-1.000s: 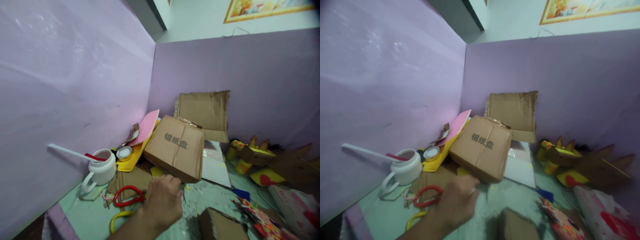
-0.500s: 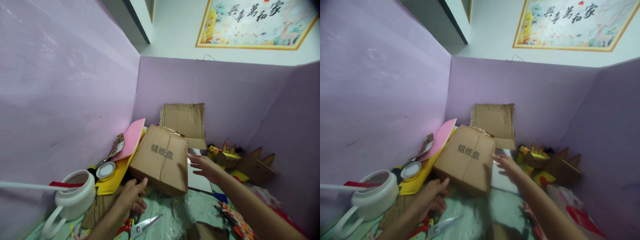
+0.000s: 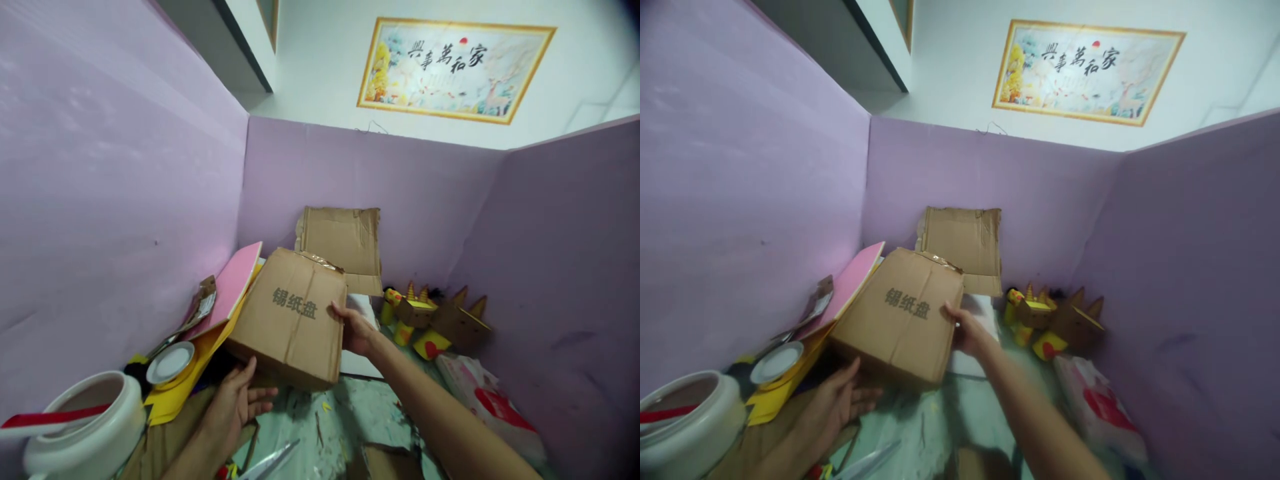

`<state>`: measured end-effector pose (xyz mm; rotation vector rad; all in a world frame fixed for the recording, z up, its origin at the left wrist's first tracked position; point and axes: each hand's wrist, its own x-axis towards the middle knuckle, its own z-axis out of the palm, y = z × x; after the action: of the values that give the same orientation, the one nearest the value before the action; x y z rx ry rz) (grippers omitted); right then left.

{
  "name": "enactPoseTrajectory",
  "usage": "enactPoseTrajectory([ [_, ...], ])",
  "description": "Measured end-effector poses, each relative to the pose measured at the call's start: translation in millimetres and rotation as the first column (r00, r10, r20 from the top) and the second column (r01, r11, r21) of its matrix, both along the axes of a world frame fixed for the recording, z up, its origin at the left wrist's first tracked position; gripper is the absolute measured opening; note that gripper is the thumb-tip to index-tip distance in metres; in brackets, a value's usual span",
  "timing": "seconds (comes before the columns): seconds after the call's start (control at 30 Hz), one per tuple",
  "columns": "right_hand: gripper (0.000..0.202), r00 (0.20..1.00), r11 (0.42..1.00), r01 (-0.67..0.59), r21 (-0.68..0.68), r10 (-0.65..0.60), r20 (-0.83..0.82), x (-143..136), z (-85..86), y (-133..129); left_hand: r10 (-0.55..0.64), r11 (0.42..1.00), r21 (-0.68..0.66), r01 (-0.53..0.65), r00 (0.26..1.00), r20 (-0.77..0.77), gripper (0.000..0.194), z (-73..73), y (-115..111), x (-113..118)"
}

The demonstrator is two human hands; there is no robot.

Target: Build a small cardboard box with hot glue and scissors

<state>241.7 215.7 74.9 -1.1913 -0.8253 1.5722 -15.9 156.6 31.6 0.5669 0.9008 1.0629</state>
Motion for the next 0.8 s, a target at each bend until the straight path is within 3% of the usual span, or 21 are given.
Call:
enactPoseTrajectory([
  [0.13, 0.028, 0.994, 0.995, -0.034, 0.096, 0.043, -0.099, -15, -1.2, -4, -0.037, 0.995, 0.091, 0.037, 0.999, 0.002, 0.021, -8.0, 6, 3],
  [0.23, 0.025, 0.991, 0.992, 0.013, 0.127, 0.004, -0.133, -23, -1.1, 1, -0.045, 0.992, 0.117, 0.048, 0.999, -0.023, 0.025, -11.8, 9, 4],
  [0.43, 0.028, 0.984, 0.976, 0.147, 0.161, -0.127, -0.128, -15, 10.5, 17, -0.038, 0.998, 0.047, 0.046, 0.984, -0.174, 0.056, -4.1, 2, 7],
  [0.67, 0.030, 0.972, 0.946, 0.232, 0.228, -0.217, -0.087, 9, 45.3, 55, -0.044, 0.999, -0.003, 0.045, 0.958, -0.284, 0.035, -2.6, 3, 8],
  [0.8, 0.030, 0.968, 0.934, 0.249, 0.256, -0.249, -0.034, 14, 54.8, 76, -0.042, 0.999, -0.010, 0.041, 0.959, -0.281, 0.026, -5.6, 3, 9],
])
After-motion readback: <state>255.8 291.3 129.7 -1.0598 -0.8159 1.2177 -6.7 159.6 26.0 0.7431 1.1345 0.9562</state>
